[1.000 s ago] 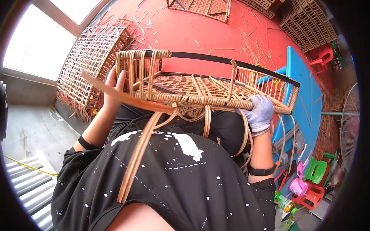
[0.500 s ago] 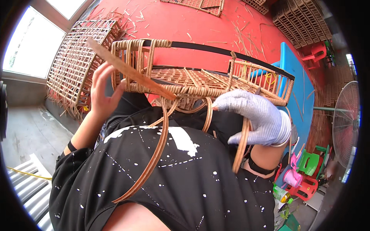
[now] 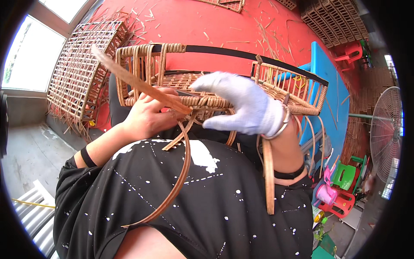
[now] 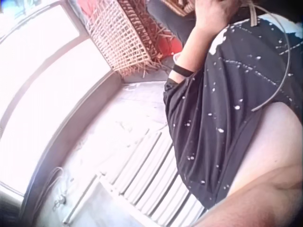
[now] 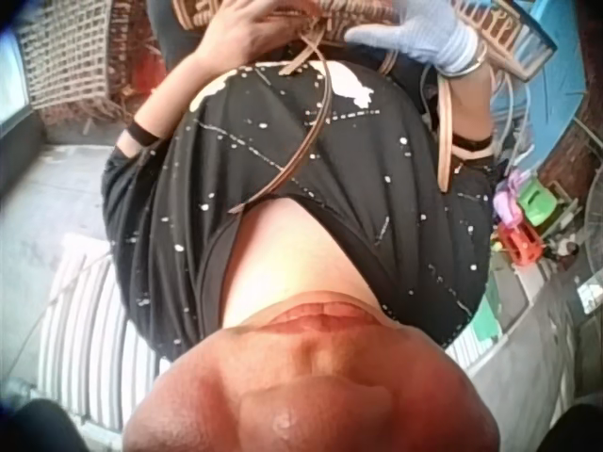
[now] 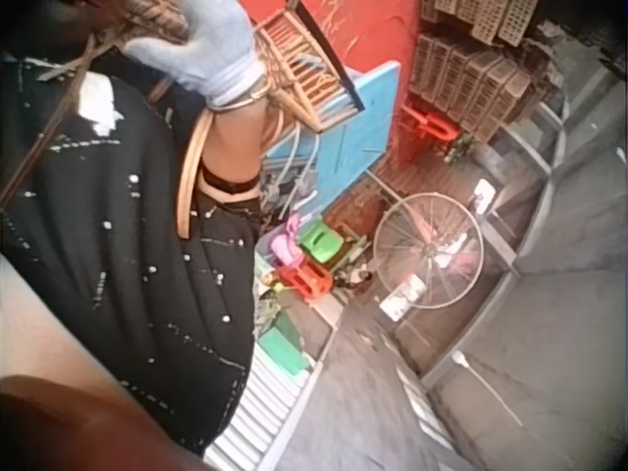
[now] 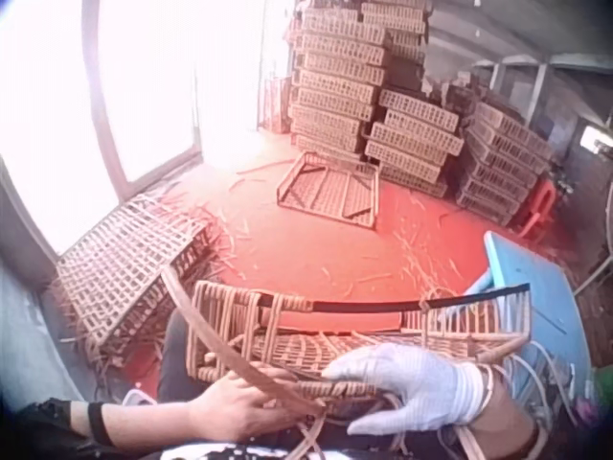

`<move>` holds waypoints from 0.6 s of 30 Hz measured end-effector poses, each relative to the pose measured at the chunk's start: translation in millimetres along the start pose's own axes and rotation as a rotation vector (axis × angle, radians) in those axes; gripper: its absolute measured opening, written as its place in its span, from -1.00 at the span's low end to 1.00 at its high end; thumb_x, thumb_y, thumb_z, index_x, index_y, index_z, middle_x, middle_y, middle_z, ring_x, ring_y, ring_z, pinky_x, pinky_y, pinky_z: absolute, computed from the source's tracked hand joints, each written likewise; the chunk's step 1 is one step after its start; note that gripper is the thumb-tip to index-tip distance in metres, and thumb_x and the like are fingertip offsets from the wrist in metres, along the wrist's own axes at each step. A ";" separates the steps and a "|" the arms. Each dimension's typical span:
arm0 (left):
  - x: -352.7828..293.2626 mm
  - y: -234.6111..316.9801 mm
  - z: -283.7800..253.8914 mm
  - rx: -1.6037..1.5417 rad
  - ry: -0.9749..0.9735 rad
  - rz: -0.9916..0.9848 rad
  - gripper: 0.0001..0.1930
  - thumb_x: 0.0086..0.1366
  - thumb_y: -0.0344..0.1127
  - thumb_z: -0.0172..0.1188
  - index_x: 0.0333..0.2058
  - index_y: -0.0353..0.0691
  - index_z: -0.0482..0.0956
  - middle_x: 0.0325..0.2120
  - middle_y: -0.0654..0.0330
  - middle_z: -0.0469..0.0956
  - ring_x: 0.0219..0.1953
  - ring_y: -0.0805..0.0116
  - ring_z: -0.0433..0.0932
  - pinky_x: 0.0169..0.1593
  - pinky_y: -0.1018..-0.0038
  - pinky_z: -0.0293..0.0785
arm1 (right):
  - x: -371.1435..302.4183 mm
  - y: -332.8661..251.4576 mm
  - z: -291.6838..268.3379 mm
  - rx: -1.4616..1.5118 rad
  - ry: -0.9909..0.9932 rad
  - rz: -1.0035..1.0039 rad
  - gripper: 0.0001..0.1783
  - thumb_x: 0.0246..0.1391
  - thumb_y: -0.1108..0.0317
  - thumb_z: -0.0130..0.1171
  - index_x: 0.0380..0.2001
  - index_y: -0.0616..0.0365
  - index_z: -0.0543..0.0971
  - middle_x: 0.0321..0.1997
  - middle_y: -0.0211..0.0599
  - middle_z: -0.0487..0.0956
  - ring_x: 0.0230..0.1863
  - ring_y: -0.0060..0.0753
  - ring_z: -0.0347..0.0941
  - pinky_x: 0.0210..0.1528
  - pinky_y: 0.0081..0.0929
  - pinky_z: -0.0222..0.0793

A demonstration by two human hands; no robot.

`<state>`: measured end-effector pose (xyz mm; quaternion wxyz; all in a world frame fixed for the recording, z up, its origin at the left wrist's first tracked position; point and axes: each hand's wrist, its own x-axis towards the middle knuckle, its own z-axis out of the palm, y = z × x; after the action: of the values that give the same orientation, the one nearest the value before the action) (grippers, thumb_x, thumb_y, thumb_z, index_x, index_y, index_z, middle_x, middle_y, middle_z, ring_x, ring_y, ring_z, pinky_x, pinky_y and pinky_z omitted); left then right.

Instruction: Weaving bamboo or rattan strips onto a furniture frame and securing them with a pneumatic staple gun and trimming excess with scissors.

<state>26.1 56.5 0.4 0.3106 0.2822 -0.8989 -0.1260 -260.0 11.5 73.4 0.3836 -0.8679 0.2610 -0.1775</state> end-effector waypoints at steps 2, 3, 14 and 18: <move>0.2 0.3 5.2 -0.020 -0.036 -0.002 -0.60 0.03 -0.29 0.45 -0.08 0.10 0.73 -0.07 0.32 0.54 0.07 0.19 0.51 0.12 0.17 0.41 | 7.7 4.8 20.9 -0.157 -0.012 -0.086 -0.31 -0.18 0.18 0.59 0.05 0.20 0.58 0.07 -0.06 0.59 0.12 -0.04 0.54 0.23 -0.17 0.40; -0.7 0.2 5.4 -0.008 -0.037 0.025 -0.60 0.02 -0.31 0.45 -0.09 0.08 0.74 -0.10 0.36 0.54 0.04 0.24 0.52 0.12 0.19 0.42 | 8.5 4.8 28.3 -0.161 0.090 -0.080 -0.37 -0.18 0.17 0.59 -0.03 0.18 0.60 0.00 -0.09 0.60 0.06 -0.04 0.55 0.18 -0.17 0.41; -1.6 -7.6 2.5 0.017 0.023 0.086 -0.67 -0.09 -0.33 0.43 -0.25 -0.07 0.71 -0.19 0.31 0.56 -0.04 0.27 0.56 0.03 0.26 0.46 | 4.8 4.7 67.3 -0.457 0.346 0.091 -0.71 -0.13 0.10 0.47 -0.41 0.01 0.65 -0.46 -0.37 0.56 -0.39 -0.21 0.51 -0.29 -0.21 0.29; -3.7 -5.6 2.5 0.008 0.020 0.064 -0.67 -0.08 -0.32 0.39 -0.24 -0.08 0.71 -0.24 0.31 0.52 -0.03 0.27 0.56 0.03 0.28 0.45 | 2.8 4.7 72.4 -0.458 0.374 0.041 -0.82 -0.06 0.24 0.39 -0.37 0.01 0.67 -0.41 -0.37 0.60 -0.39 -0.22 0.52 -0.23 -0.22 0.30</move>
<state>29.3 54.3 -5.6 0.3224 0.2557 -0.9048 -0.1095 -222.4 48.7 23.6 0.1264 -0.8787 0.3777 -0.2632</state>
